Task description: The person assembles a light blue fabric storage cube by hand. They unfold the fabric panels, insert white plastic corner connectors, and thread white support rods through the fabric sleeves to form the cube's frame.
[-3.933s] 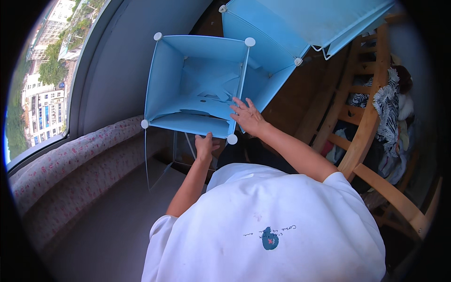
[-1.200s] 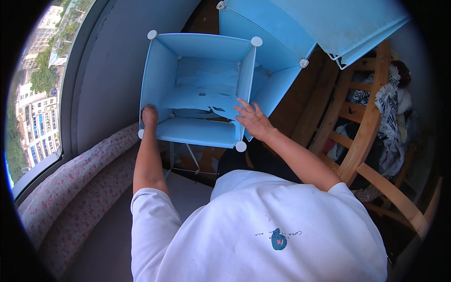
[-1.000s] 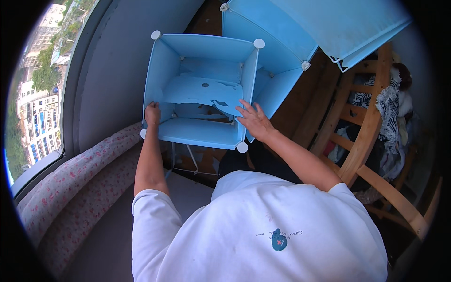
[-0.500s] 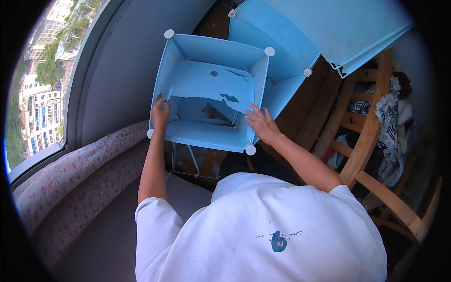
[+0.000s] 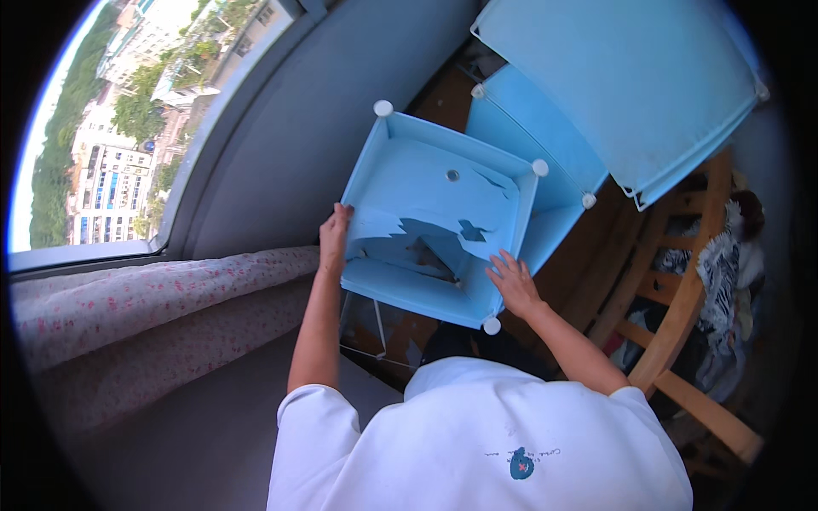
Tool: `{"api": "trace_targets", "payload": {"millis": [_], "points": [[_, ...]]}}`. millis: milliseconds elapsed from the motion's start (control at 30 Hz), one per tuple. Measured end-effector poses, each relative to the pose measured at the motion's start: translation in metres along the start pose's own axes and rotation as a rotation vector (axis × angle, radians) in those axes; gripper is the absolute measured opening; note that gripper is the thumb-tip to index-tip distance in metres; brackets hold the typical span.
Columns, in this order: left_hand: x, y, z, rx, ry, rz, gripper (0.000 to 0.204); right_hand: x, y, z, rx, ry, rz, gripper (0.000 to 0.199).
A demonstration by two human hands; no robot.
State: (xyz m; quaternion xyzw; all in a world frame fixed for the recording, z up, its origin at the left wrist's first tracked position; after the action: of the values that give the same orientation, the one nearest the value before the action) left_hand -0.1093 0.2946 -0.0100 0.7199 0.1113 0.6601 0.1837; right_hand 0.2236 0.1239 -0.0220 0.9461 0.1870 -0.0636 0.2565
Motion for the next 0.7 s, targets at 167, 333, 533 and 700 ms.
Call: {"api": "trace_targets", "payload": {"millis": [167, 333, 533, 700], "points": [[0.006, 0.002, -0.006, 0.213, -0.486, 0.006, 0.034, -0.002, 0.002, -0.007, 0.008, -0.015, -0.074, 0.042], [0.022, 0.006, -0.009, 0.163, -0.558, -0.108, 0.036, -0.005, 0.003, -0.013, -0.024, -0.034, -0.093, 0.053], [0.017, 0.018, -0.018, 0.241, -0.398, -0.135, 0.033, -0.021, 0.006, -0.052, -0.088, -0.146, -0.118, 0.053], [0.039, 0.034, -0.019, 0.212, -0.209, -0.024, 0.035, -0.028, 0.014, -0.065, -0.026, -0.255, -0.224, 0.049]]}}
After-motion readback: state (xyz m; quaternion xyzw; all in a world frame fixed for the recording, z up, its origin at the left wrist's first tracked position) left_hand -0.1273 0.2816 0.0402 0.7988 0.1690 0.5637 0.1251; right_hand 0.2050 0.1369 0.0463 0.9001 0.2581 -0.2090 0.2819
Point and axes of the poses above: each hand's wrist, its own y-axis away from the middle knuckle, its own z-axis out of the palm, x = y × z, the point moved 7 cm from there along -y, towards the middle knuckle, and after that the axes turned 13 degrees about -x, right-handed, at the moved point
